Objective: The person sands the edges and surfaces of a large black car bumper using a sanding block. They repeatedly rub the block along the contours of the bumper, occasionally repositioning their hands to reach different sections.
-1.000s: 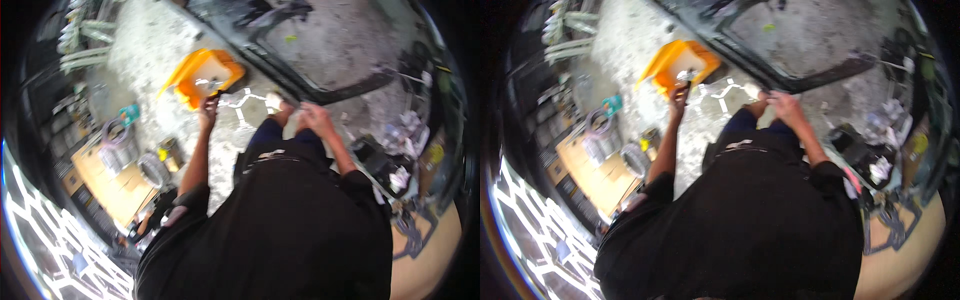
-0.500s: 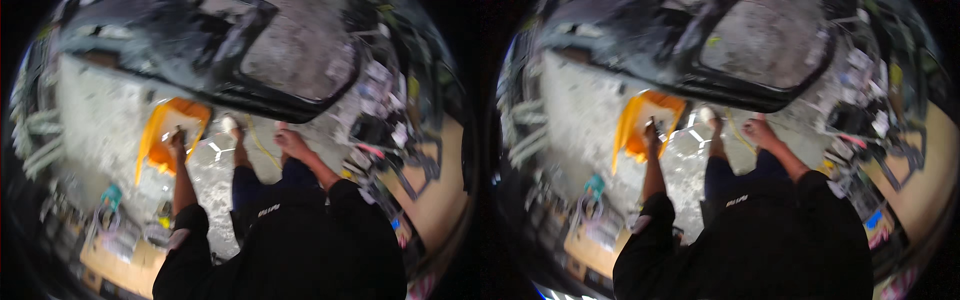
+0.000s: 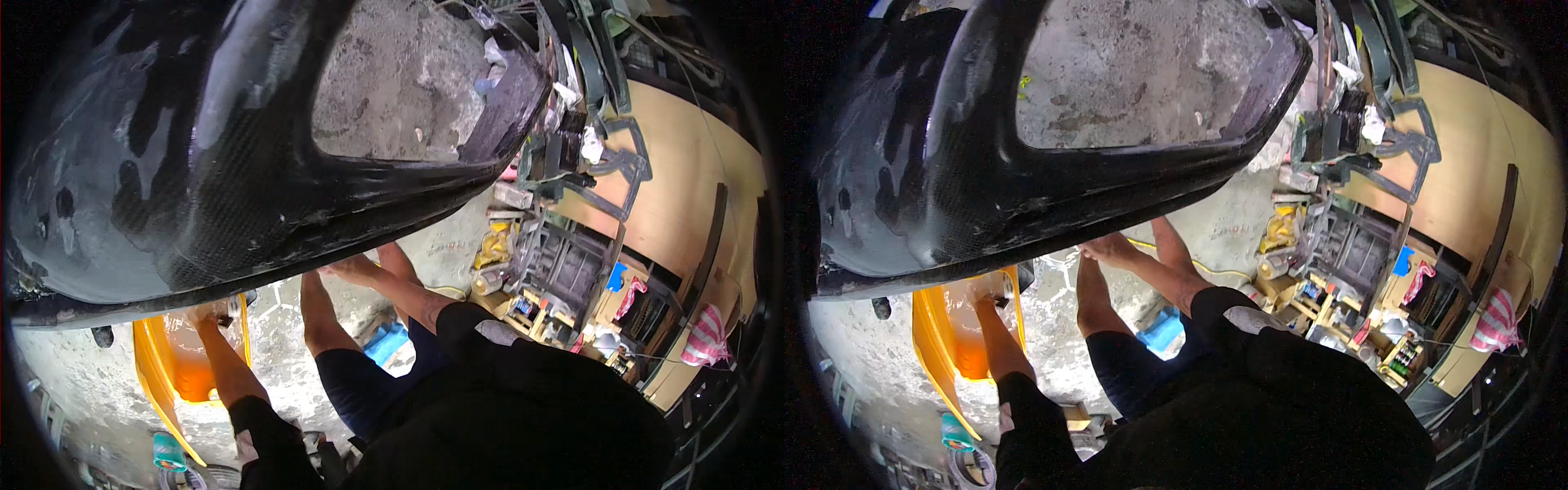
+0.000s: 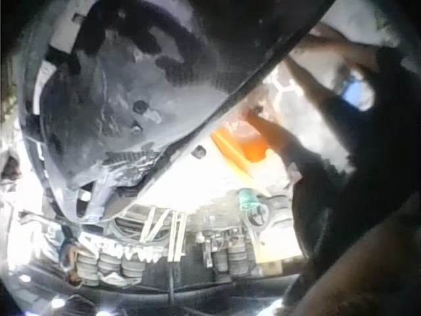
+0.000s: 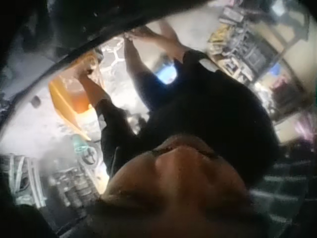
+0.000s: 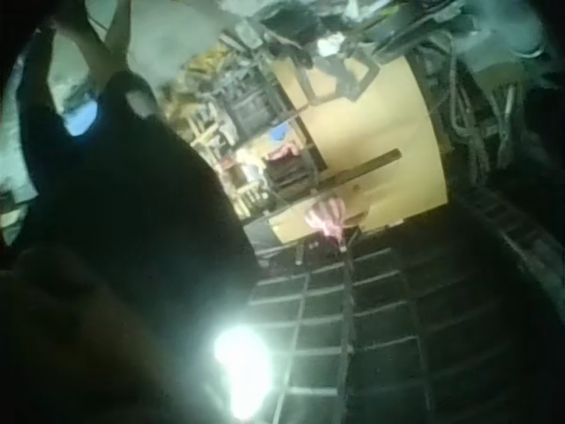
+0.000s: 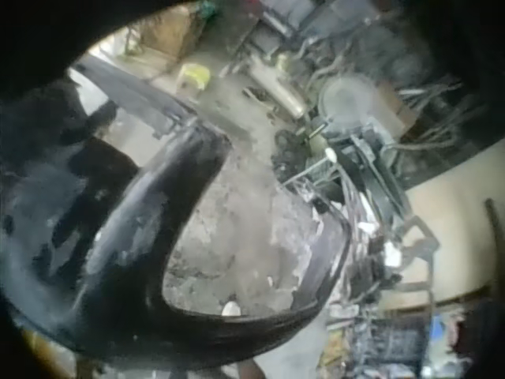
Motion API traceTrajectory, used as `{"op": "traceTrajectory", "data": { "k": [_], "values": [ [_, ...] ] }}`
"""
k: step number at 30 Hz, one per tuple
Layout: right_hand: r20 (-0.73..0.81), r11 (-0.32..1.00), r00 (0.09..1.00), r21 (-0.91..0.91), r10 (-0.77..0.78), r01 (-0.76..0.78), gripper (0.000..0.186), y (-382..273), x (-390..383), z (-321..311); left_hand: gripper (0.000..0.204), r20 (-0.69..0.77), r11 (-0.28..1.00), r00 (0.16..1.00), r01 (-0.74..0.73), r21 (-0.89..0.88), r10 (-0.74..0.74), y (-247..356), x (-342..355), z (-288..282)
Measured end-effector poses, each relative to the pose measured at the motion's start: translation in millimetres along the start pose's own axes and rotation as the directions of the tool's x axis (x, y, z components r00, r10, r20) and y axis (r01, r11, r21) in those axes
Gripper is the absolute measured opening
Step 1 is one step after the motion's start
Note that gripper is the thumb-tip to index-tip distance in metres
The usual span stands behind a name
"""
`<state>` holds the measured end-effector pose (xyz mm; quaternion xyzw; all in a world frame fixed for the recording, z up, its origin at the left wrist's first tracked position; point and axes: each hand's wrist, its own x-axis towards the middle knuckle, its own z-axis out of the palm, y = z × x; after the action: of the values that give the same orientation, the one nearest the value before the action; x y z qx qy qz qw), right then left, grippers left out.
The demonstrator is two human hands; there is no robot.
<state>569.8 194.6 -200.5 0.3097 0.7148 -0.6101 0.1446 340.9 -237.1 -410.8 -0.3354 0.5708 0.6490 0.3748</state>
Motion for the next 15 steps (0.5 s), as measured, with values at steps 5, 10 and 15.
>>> {"op": "traceTrajectory", "data": {
  "k": [5,10,15],
  "values": [
    [0.088,0.784,0.959,0.559,0.268,-0.27,0.048,7.5,0.7,-7.0,0.065,0.259,0.958,0.929,-0.226,-0.174,0.266,11.0,-134.2,102.2],
    [0.224,0.406,0.963,0.874,0.151,-0.267,0.02,-47.5,-23.5,20.8,0.029,0.617,0.806,0.778,-0.439,0.396,0.121,81.4,-315.3,244.9],
    [-0.046,0.014,0.971,0.999,0.233,0.044,0.009,1.3,-47.6,-25.7,0.028,0.758,0.121,0.636,-0.772,0.624,0.145,45.1,-397.1,435.6]
  ]
}}
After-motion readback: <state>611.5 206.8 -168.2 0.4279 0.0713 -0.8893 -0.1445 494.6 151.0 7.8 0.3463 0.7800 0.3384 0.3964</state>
